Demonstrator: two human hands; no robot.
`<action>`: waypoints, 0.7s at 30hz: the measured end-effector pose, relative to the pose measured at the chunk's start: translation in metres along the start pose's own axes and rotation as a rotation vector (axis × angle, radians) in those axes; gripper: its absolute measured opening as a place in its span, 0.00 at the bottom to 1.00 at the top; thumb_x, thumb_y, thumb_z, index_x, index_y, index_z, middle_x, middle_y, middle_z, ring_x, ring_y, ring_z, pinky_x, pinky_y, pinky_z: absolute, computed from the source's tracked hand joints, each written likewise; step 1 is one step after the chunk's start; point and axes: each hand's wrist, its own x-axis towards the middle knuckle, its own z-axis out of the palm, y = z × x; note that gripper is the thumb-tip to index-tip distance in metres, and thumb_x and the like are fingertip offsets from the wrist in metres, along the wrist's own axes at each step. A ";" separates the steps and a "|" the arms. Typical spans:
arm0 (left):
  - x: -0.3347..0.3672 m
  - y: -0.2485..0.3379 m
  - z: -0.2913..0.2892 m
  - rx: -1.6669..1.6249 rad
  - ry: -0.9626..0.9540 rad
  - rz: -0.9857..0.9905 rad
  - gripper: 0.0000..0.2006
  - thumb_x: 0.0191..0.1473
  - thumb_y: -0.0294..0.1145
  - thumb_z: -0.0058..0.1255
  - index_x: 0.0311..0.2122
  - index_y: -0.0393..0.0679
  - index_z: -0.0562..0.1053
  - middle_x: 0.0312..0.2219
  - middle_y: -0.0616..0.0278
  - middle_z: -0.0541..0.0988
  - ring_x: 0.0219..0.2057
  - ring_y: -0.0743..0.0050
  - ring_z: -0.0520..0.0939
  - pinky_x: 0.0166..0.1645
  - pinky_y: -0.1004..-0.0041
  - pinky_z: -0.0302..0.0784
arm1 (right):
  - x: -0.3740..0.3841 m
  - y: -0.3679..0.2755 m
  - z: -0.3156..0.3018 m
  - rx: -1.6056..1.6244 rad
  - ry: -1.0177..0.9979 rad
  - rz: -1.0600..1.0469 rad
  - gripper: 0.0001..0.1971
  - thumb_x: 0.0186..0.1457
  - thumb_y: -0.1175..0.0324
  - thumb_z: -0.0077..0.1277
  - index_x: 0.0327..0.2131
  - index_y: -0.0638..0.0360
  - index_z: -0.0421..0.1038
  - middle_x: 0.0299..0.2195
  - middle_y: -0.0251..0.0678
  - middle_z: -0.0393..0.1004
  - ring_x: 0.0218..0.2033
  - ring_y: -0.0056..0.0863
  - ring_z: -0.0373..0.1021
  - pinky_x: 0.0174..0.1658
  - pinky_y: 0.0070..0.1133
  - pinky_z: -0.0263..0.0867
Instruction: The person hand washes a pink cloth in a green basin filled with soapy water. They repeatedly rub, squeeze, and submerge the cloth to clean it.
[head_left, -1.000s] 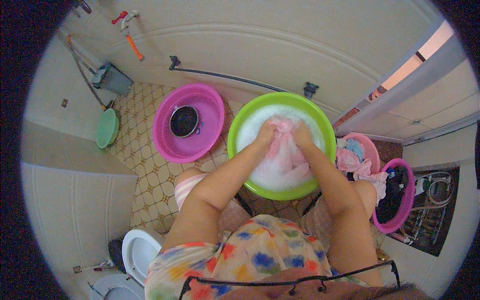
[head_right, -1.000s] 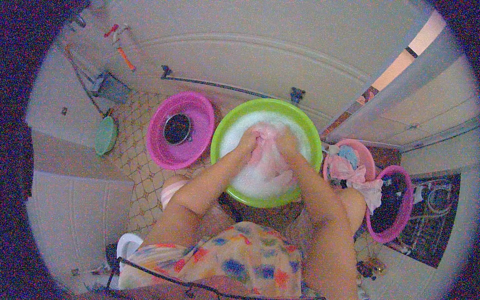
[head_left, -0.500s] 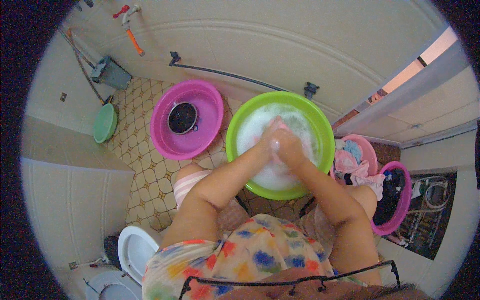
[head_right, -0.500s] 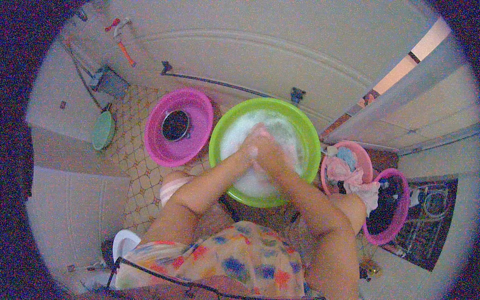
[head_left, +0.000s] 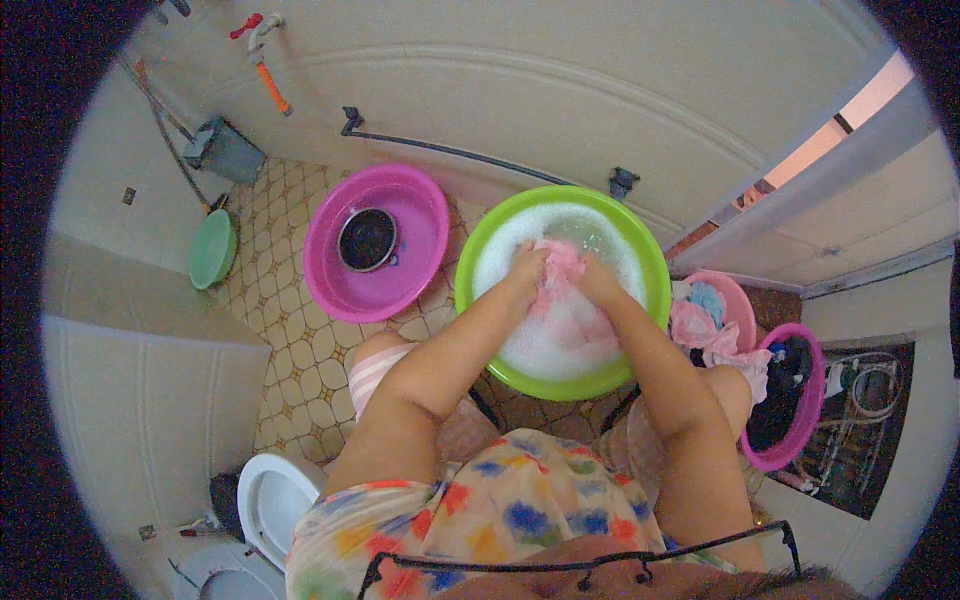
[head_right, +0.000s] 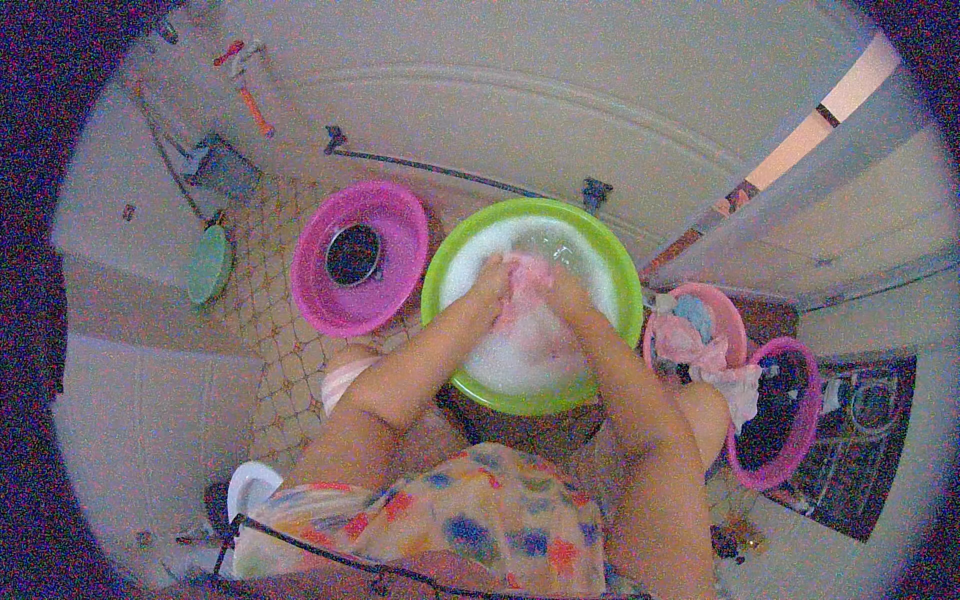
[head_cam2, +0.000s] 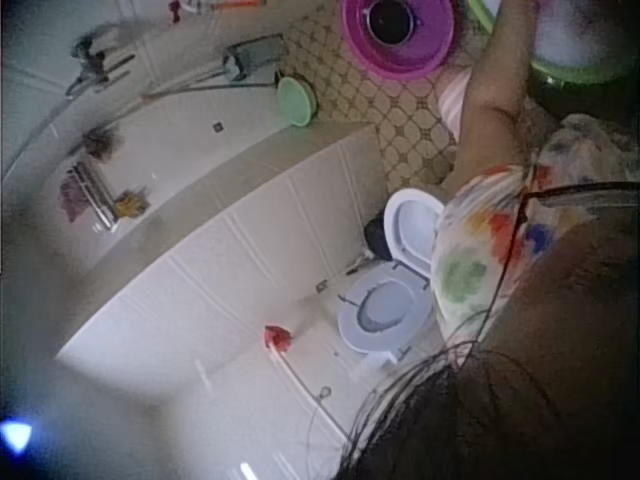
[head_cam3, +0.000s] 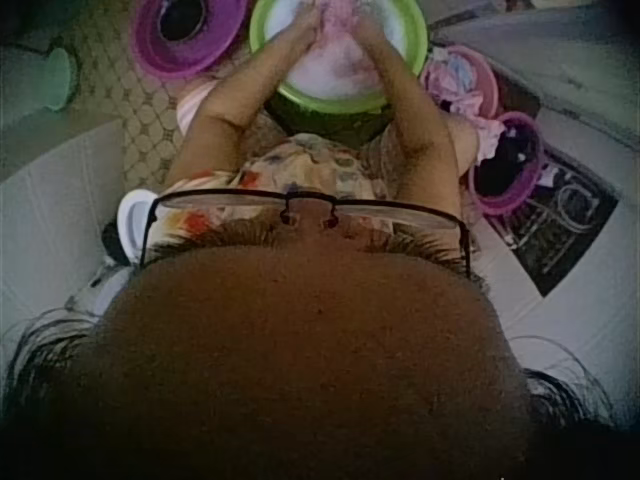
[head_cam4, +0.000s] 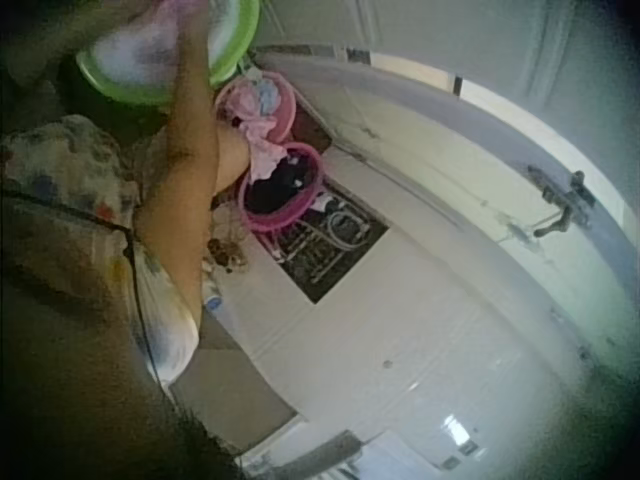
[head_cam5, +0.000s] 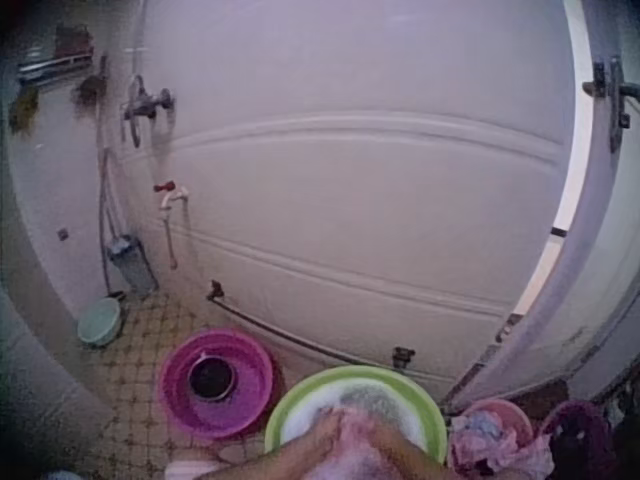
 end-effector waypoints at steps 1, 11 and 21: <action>0.010 -0.005 -0.018 -0.001 -0.043 -0.036 0.10 0.51 0.27 0.36 0.38 0.39 0.66 0.30 0.53 0.73 0.30 0.62 0.77 0.28 0.65 0.75 | 0.004 0.012 0.013 0.048 -0.044 -0.079 0.15 0.50 0.62 0.44 0.36 0.65 0.67 0.37 0.53 0.70 0.38 0.48 0.67 0.42 0.34 0.61; -0.011 0.000 0.018 -0.401 -0.115 -0.225 0.16 0.54 0.41 0.36 0.40 0.43 0.69 0.35 0.57 0.75 0.40 0.59 0.74 0.49 0.62 0.67 | -0.009 -0.036 0.019 0.378 0.315 -0.275 0.12 0.50 0.67 0.42 0.34 0.65 0.67 0.35 0.49 0.69 0.38 0.41 0.67 0.42 0.32 0.61; -0.041 0.008 0.021 -0.202 -0.174 -0.264 0.18 0.54 0.48 0.37 0.37 0.44 0.70 0.34 0.56 0.74 0.34 0.59 0.75 0.40 0.60 0.71 | -0.047 -0.070 0.000 -0.174 0.016 -0.293 0.15 0.53 0.62 0.36 0.30 0.64 0.68 0.29 0.50 0.70 0.30 0.46 0.67 0.34 0.36 0.62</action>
